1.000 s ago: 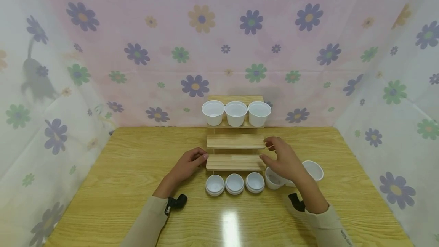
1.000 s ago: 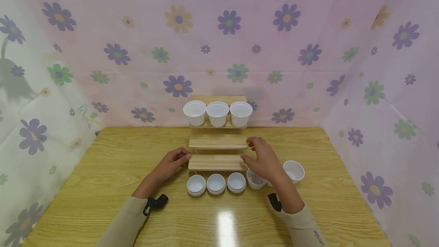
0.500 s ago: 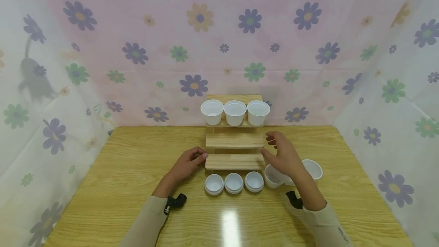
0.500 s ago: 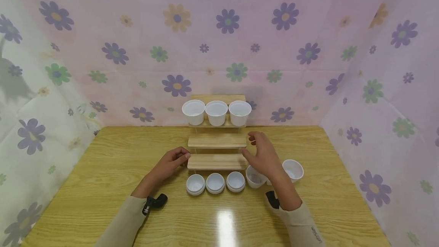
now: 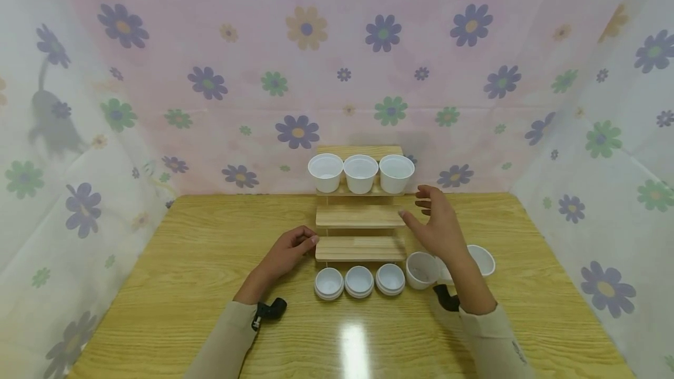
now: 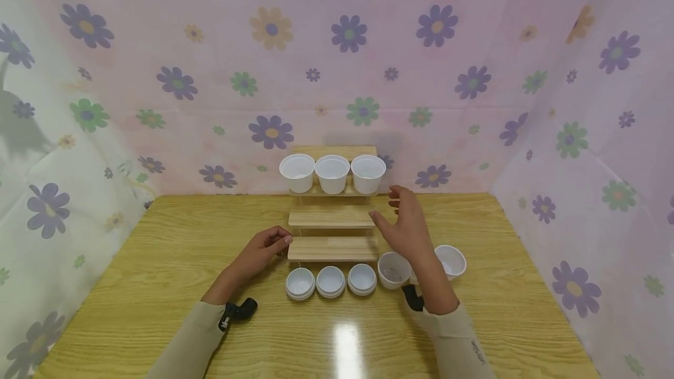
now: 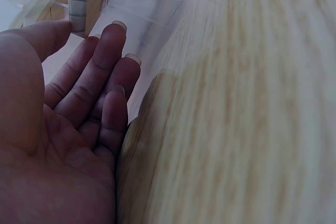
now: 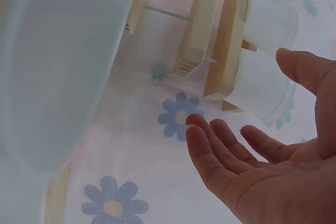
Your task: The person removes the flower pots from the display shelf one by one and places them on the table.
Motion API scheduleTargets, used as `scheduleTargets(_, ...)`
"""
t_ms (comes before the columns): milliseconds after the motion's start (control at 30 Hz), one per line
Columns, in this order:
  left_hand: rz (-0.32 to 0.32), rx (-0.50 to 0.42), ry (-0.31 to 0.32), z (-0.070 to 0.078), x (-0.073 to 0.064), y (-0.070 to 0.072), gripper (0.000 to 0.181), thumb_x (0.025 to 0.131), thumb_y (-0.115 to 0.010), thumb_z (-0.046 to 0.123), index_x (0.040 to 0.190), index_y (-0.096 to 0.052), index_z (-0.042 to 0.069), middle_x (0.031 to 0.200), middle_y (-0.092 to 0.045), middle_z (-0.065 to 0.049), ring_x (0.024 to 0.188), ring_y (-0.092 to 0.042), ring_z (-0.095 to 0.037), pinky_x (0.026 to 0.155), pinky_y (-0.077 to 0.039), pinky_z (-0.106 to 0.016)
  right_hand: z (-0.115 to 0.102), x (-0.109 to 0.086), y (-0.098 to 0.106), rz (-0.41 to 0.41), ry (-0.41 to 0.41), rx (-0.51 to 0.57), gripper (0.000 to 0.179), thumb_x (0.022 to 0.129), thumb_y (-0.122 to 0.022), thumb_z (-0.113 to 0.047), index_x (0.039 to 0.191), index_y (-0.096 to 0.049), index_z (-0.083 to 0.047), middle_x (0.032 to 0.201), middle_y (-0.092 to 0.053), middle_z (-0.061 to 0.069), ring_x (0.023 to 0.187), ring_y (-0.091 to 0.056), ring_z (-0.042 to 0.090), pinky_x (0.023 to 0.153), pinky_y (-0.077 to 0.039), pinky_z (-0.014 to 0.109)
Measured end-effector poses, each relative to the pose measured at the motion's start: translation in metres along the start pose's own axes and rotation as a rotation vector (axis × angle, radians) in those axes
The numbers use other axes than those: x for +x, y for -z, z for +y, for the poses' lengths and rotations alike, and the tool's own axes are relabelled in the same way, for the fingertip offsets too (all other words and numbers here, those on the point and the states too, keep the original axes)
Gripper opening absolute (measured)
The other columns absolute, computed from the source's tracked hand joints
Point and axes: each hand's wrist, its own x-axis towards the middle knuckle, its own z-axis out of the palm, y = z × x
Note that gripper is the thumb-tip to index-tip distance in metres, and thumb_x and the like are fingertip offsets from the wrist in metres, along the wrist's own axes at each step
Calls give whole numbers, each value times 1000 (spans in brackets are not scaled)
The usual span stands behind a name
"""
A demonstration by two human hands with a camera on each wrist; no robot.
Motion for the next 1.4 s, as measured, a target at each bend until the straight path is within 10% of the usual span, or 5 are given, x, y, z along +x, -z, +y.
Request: scheduleTargets(1400, 6, 1, 2, -3, 0, 1, 22, 112, -59, 33, 115, -69, 14, 100, -70, -14, 89, -64, -27, 82, -52, -35, -14, 52, -12, 167, -20, 201, 84, 88, -89, -15, 154, -42, 4, 148, -53, 22, 130, -58, 41, 111, -48, 54)
